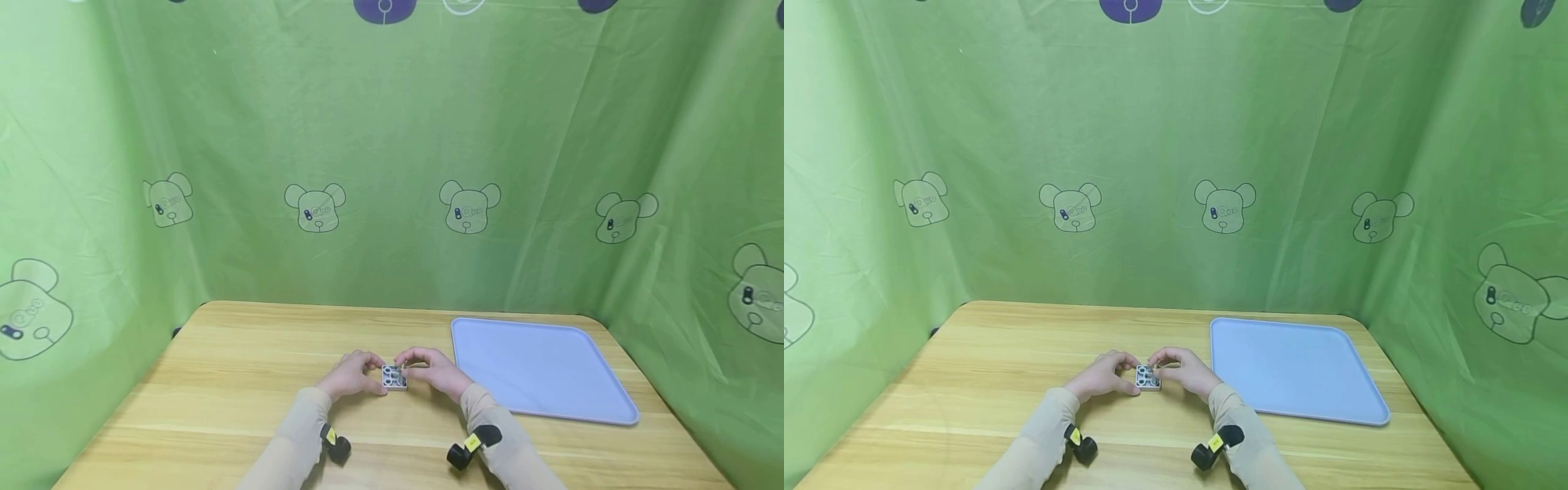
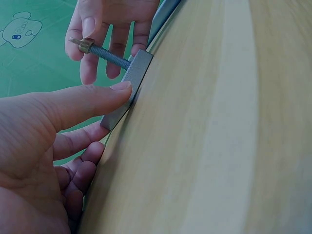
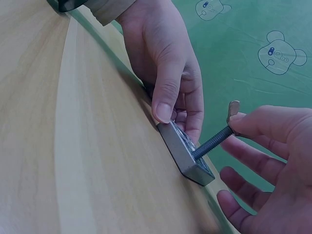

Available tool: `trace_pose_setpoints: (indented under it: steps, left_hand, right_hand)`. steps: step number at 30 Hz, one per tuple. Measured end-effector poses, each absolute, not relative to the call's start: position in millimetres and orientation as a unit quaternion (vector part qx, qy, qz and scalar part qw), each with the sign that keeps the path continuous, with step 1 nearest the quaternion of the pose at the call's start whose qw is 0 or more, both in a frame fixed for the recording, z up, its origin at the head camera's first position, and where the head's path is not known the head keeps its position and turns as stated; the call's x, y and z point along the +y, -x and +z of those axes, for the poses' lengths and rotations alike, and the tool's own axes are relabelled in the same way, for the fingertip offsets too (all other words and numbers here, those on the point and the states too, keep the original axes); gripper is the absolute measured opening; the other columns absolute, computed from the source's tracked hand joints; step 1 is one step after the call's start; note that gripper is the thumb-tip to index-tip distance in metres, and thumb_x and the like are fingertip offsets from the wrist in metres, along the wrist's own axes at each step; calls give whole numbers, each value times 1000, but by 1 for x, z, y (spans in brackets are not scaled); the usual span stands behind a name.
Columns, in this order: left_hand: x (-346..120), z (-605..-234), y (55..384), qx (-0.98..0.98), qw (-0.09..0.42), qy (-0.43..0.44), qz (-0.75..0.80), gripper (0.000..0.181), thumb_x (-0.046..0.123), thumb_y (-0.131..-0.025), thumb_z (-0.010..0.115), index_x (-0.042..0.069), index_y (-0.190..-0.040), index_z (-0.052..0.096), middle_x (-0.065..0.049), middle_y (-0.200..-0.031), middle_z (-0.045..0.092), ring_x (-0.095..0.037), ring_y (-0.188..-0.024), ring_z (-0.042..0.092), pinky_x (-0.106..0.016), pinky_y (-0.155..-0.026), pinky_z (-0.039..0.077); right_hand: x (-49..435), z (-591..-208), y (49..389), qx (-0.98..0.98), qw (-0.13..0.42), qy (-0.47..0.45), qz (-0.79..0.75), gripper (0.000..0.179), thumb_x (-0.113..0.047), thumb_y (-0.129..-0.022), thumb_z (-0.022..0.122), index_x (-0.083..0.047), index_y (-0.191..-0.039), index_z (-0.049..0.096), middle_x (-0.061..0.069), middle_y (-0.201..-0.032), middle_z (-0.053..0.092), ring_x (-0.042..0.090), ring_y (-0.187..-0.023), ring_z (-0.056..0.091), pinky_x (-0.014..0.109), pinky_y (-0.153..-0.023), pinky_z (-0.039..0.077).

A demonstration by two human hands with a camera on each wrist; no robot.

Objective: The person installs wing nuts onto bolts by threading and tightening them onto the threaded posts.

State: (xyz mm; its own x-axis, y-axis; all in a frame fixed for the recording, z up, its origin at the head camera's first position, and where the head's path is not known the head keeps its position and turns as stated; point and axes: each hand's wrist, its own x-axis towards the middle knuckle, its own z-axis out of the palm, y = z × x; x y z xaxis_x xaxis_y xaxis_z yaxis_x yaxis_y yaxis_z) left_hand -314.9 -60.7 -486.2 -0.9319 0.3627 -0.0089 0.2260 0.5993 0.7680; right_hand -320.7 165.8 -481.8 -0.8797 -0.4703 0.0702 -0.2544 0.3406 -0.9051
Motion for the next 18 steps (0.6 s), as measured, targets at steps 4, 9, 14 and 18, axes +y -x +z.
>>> trace_pose_setpoints:
  steps: [4,9,14,18]
  left_hand:
    - [-60,-486,314,891,82,-165,416,51,24,-65,86,14,-111,67,-6,-108,59,-21,-99,47,-45,-88,41]
    - [-60,-485,313,890,82,-165,417,51,23,-65,85,13,-111,67,-7,-108,59,-22,-99,47,-44,-88,41]
    - [-60,-485,313,890,84,-164,417,51,23,-65,85,13,-112,67,-6,-108,58,-22,-100,47,-45,-88,41]
    - [-60,-485,313,890,84,-163,418,51,23,-66,85,13,-112,67,-6,-108,58,-22,-101,47,-46,-89,41]
  right_hand:
    - [164,-482,320,817,96,214,-527,21,-16,-85,69,-8,-105,68,9,-117,67,17,-109,56,51,-102,35]
    - [162,-481,319,822,88,203,-525,22,-17,-84,72,-6,-103,68,10,-115,67,18,-108,57,52,-102,37]
    - [160,-481,317,821,81,192,-531,22,-15,-82,73,-4,-101,67,11,-112,68,19,-106,58,54,-101,38]
    - [159,-481,317,820,81,190,-534,22,-14,-83,73,-4,-101,66,11,-111,67,19,-106,57,52,-101,39]
